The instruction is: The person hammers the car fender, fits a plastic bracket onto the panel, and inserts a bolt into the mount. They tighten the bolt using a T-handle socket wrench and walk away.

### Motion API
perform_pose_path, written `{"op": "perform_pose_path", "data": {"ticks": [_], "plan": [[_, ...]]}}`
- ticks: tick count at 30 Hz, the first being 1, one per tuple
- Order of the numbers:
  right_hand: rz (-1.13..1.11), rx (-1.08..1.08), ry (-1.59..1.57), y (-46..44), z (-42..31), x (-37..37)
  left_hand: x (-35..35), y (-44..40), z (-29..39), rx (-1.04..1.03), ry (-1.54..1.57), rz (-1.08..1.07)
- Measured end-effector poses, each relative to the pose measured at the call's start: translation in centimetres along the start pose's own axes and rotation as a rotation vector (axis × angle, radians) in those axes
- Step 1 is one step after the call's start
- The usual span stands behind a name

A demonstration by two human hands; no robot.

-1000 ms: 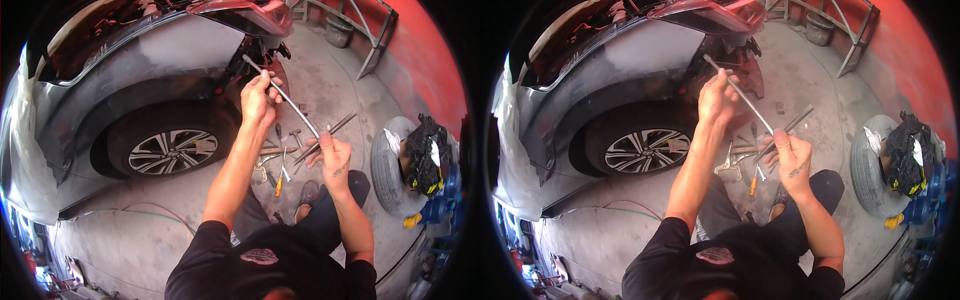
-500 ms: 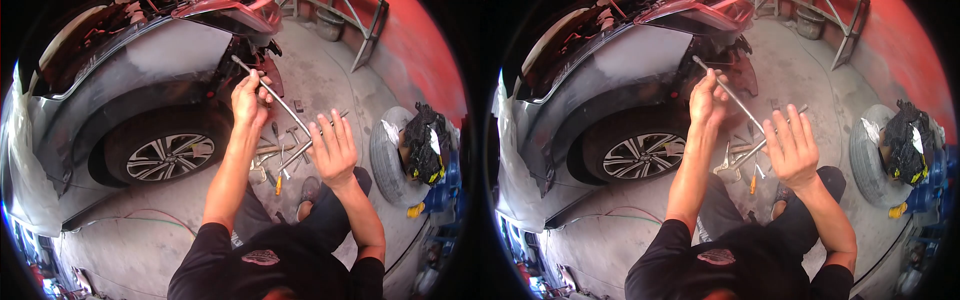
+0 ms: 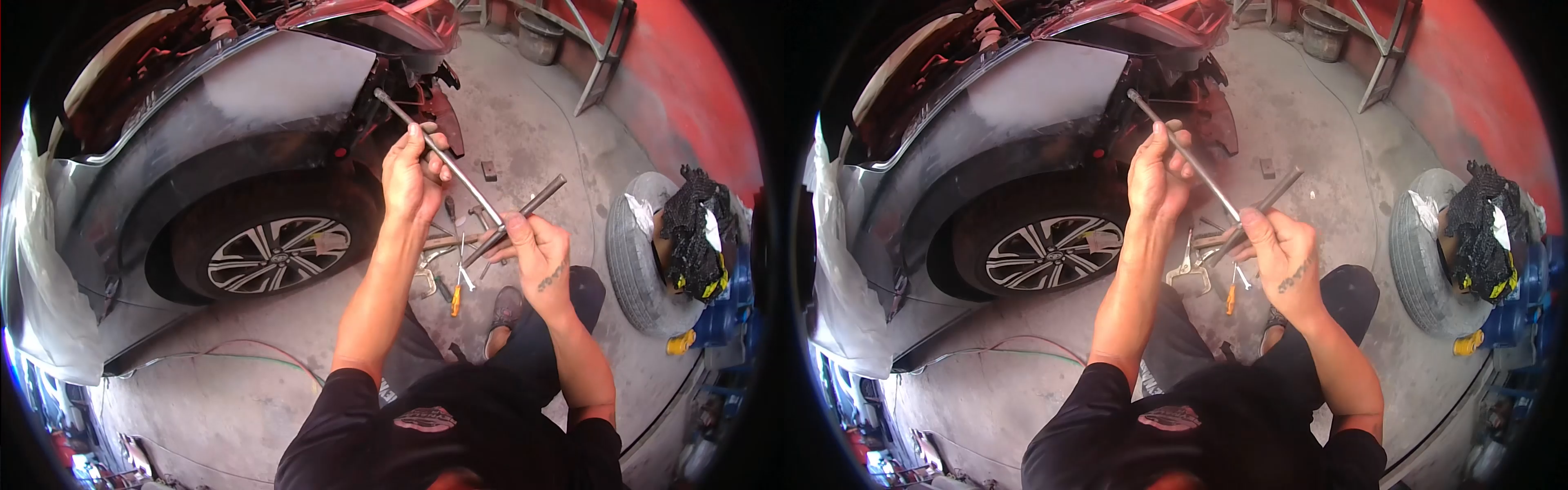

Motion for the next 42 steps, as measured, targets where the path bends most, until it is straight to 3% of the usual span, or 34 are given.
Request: {"op": "perform_pose_path", "data": {"ticks": [2,5,8,11,18,21,24,27,30,36,42], "plan": [[-0.025,-0.293,-0.394,0.2,1.0,-1.0,0.3,0.0,0.5,-0.007,0.012,-0.015],[-0.131,-0.461,-0.675,0.9,0.7,-1.1,0.0,0.0,0.8,-0.031,-0.01,-0.02],[-0.061,-0.311,-0.039,1.4,0.5,0.3,0.2,0.0,0.7,-0.029,-0.028,0.019],[0.265,0.882,0.796,2.0,-1.5,1.0,-0.1,-0.1,0.5,-0.044,-0.052,0.038],[0.197,1.082,0.976,1.1,-2.1,-0.6,0.0,0.2,0.6,-0.034,-0.037,0.062],[0.046,0.662,0.711,1.3,-1.3,-0.5,0.4,0.2,0.9,-0.015,0.007,0.03],[0.141,0.318,0.451,1.3,0.5,0.5,0.3,0.1,1.3,-0.024,0.022,0.031],[0.026,0.816,0.576,-0.5,-1.5,-0.9,0.2,0.3,1.2,-0.017,-0.044,0.047],[0.035,0.719,0.473,0.8,-2.7,-1.4,0.3,0.1,1.4,0.002,-0.057,0.053],[-0.099,0.291,0.322,-1.2,-1.5,-1.9,-0.2,-0.3,0.7,0.01,0.024,0.033],[0.008,0.36,0.257,-2.4,1.6,-3.0,0.1,-0.4,0.6,-0.017,-0.052,0.05]]}}
Point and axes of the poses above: each hand's wrist, its own y-axis away from the middle knuckle, its own x-axis out of the back of the hand, z = x × y, the point moved 3 cm from there along -y, towards the middle knuckle, and after that the axes turned 9 degrees about z, right-handed, at the moved point
